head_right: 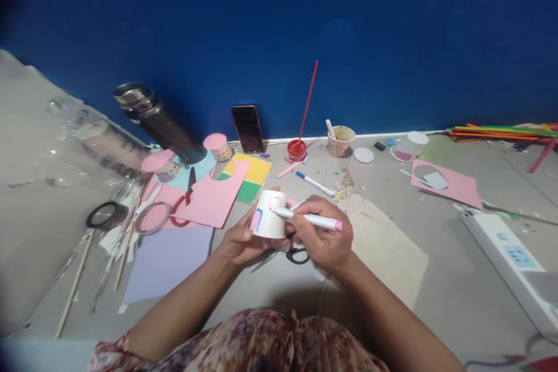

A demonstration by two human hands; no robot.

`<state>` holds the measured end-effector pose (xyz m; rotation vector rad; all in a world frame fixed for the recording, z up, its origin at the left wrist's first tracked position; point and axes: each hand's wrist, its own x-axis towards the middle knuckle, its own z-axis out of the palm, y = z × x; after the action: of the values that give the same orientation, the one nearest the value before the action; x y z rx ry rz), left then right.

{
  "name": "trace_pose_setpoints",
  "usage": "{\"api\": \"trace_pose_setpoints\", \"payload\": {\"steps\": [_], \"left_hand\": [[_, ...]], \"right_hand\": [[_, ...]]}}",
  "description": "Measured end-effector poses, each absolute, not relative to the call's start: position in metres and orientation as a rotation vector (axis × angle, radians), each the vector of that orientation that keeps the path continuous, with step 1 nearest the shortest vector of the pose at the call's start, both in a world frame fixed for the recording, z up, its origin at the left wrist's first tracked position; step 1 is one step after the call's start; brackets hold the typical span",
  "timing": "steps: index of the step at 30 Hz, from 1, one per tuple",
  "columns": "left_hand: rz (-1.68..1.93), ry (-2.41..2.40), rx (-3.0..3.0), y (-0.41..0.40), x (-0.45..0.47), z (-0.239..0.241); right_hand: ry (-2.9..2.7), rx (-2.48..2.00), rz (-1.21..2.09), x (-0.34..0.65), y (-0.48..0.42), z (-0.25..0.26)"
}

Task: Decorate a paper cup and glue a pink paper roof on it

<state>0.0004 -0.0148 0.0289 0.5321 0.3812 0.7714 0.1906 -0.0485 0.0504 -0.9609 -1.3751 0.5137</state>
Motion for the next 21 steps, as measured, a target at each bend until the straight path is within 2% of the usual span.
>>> {"api": "trace_pose_setpoints", "payload": {"steps": [21], "left_hand": [[0.775, 0.307, 0.445, -0.0154, -0.0006, 0.0318]], "right_hand": [[-1.317, -0.992, 0.434, 0.1940, -0.0464, 0.0486]]}}
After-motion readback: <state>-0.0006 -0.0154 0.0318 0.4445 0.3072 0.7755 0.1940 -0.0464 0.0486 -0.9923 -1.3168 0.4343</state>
